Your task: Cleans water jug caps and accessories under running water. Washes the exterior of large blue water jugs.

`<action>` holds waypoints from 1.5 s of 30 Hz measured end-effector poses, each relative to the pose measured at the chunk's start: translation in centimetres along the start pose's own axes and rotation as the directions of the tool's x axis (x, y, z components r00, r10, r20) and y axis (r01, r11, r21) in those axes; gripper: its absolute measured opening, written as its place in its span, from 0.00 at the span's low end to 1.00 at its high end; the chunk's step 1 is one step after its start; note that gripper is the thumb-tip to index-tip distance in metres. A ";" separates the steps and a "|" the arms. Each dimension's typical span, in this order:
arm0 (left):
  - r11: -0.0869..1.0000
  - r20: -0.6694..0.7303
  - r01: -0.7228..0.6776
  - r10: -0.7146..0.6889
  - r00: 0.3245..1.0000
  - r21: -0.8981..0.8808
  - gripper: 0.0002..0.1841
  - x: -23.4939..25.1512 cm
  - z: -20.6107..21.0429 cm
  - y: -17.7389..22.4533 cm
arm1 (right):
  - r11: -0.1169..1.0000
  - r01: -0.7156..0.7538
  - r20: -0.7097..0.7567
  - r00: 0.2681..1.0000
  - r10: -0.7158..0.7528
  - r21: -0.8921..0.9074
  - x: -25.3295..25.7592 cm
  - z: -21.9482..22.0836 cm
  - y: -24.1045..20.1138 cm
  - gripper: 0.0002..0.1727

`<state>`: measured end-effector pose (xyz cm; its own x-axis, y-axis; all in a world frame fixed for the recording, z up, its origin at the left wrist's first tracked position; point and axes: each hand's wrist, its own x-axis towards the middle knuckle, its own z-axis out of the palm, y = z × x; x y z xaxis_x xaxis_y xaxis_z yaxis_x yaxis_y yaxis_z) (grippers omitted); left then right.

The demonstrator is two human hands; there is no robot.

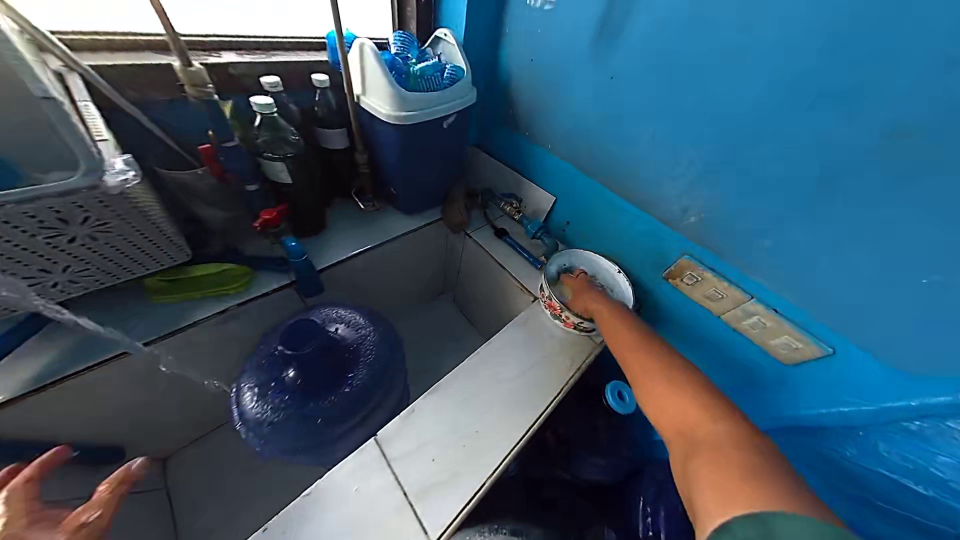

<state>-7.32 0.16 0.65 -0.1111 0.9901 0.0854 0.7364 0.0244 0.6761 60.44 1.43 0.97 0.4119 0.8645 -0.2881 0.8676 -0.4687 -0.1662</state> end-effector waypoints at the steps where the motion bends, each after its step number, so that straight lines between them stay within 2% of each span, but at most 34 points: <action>1: 1.000 0.054 -0.024 0.024 0.998 0.013 0.41 0.6 1.1 2.2 | 1.000 0.002 -0.006 1.000 -0.002 -0.014 0.7 0.1 0.3 0.39; 2: 0.999 0.109 -0.045 0.045 0.993 0.001 0.39 1.2 2.0 4.3 | 0.998 0.017 -0.029 0.999 -0.016 0.057 1.3 -0.2 1.1 0.37; 4: 0.992 0.152 -0.071 0.086 0.985 -0.106 0.41 2.5 4.4 7.3 | 0.925 0.058 -0.087 0.996 -0.027 0.376 1.4 -1.9 3.0 0.33; 7: 0.959 0.150 -0.081 0.126 0.981 -0.272 0.57 4.1 8.1 10.4 | 0.632 0.024 -0.029 1.000 -0.002 0.774 -0.9 -5.9 4.0 0.31; 9: 0.930 0.131 -0.054 0.109 0.985 -0.363 0.64 4.7 10.7 12.7 | 0.452 0.034 -0.038 0.999 -0.001 0.891 -1.5 -6.2 4.7 0.31; 10: 0.912 0.088 -0.048 0.092 0.992 -0.408 0.64 4.8 12.1 13.8 | 0.395 0.048 -0.061 0.998 0.021 0.917 -1.6 -5.7 4.9 0.31; 12: 0.876 -0.135 -0.119 0.063 0.989 -0.468 0.61 5.1 15.1 14.5 | 0.367 0.051 -0.105 0.986 0.131 0.929 -1.5 -4.0 4.5 0.26; 14: 0.863 -0.366 -0.225 0.051 0.929 -0.452 0.60 5.8 17.4 14.0 | 0.378 0.010 -0.102 0.969 0.225 0.926 -0.7 -2.3 3.6 0.23; 15: 0.868 -0.411 -0.224 0.025 0.911 -0.444 0.59 5.9 18.0 14.1 | 0.371 0.000 -0.099 0.963 0.249 0.929 -0.3 -1.7 2.9 0.21; 17: 0.891 -0.379 -0.154 -0.021 0.925 -0.426 0.50 5.2 18.0 14.8 | 0.367 0.015 -0.102 0.970 0.219 0.930 -0.6 -1.5 0.1 0.20; 19: 0.885 -0.234 -0.097 -0.014 0.972 -0.455 0.41 4.8 16.4 14.9 | 0.376 0.067 -0.116 0.987 0.109 0.924 -2.1 -2.0 -5.2 0.20; 21: 0.816 -0.056 -0.082 0.061 0.997 -0.572 0.39 5.2 14.3 13.2 | 0.324 0.142 -0.116 0.988 -0.098 0.935 -3.8 -2.2 -12.4 0.22; 22: 0.771 0.029 -0.066 0.109 0.994 -0.633 0.39 5.7 13.2 12.2 | 0.279 0.154 -0.087 0.968 -0.236 0.948 -4.5 -2.1 -16.3 0.26; 24: 0.713 0.152 -0.003 0.153 0.977 -0.701 0.40 6.2 11.5 10.2 | 0.250 0.206 -0.052 0.859 -0.510 0.946 -5.0 -1.4 -24.0 0.32; 26: 0.662 0.139 0.032 0.110 0.984 -0.749 0.41 5.7 11.4 8.5 | 0.329 0.368 -0.049 0.728 -0.684 0.870 -3.6 0.5 -31.4 0.29; 28: 0.585 -0.024 -0.015 -0.008 1.000 -0.811 0.39 4.6 12.9 8.1 | 0.476 0.606 -0.035 0.640 -0.768 0.637 -2.1 4.4 -37.2 0.25; 30: 0.539 -0.286 -0.156 -0.165 0.944 -0.828 0.38 4.3 14.6 8.0 | 0.512 0.797 -0.063 0.557 -0.828 0.321 -4.5 9.7 -39.3 0.23; 31: 0.551 -0.384 -0.200 -0.242 0.891 -0.810 0.39 5.0 14.6 7.5 | 0.444 0.870 -0.120 0.475 -0.872 0.216 -7.3 11.7 -39.1 0.22; 32: 0.558 -0.434 -0.207 -0.313 0.844 -0.804 0.38 5.9 14.0 6.9 | 0.332 0.928 -0.222 0.364 -0.905 0.170 -9.8 13.3 -38.4 0.20; 33: 0.539 -0.425 -0.179 -0.375 0.824 -0.823 0.35 6.7 13.1 6.4 | 0.184 0.972 -0.336 0.223 -0.915 0.144 -11.2 14.6 -37.8 0.17; 34: 0.499 -0.383 -0.152 -0.403 0.831 -0.853 0.31 7.1 12.4 6.0 | 0.104 0.984 -0.363 0.150 -0.920 0.143 -11.5 14.7 -37.8 0.14; 35: 0.465 -0.329 -0.131 -0.376 0.866 -0.876 0.29 6.9 12.1 5.4 | 0.168 0.965 -0.250 0.217 -0.944 0.200 -11.0 13.3 -38.8 0.13; 36: 0.449 -0.288 -0.129 -0.307 0.907 -0.884 0.30 6.4 11.9 4.9 | 0.338 0.897 -0.040 0.364 -0.931 0.284 -9.3 10.9 -40.8 0.15; 37: 0.428 -0.260 -0.150 -0.214 0.942 -0.891 0.32 5.8 12.0 4.3 | 0.483 0.817 0.098 0.478 -0.873 0.315 -6.6 9.4 -43.4 0.17; 38: 0.409 -0.250 -0.174 -0.140 0.958 -0.896 0.33 5.3 12.2 3.9 | 0.581 0.762 0.195 0.548 -0.814 0.286 -3.8 8.6 -45.7 0.21; 39: 0.409 -0.261 -0.188 -0.128 0.957 -0.893 0.33 5.2 12.2 3.4 | 0.615 0.748 0.239 0.567 -0.788 0.250 -2.4 8.6 -47.0 0.23; 40: 0.425 -0.291 -0.194 -0.176 0.940 -0.884 0.32 5.4 11.9 2.9 | 0.573 0.789 0.205 0.537 -0.818 0.221 -3.0 9.5 -47.0 0.21; 41: 0.462 -0.332 -0.179 -0.277 0.902 -0.869 0.30 6.0 11.4 2.6 | 0.469 0.860 0.120 0.453 -0.883 0.204 -4.9 10.6 -46.0 0.20; 43: 0.518 -0.385 -0.093 -0.493 0.780 -0.851 0.26 7.8 10.4 2.8 | 0.151 0.972 -0.105 0.172 -0.979 0.180 -9.6 13.3 -43.2 0.20; 44: 0.502 -0.375 -0.068 -0.543 0.751 -0.862 0.23 8.3 10.2 3.0 | 0.026 0.986 -0.182 0.057 -0.982 0.167 -11.0 14.3 -42.5 0.20; 45: 0.479 -0.350 -0.066 -0.533 0.770 -0.875 0.20 8.3 10.2 3.0 | -0.008 0.984 -0.180 0.025 -0.983 0.179 -11.3 14.2 -42.6 0.18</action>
<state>0.72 9.89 -4.06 -0.7115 0.7016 -0.0389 -0.2243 -0.1743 0.9588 14.90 9.07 -2.08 -0.7928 0.5150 0.3259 0.3485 0.8218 -0.4508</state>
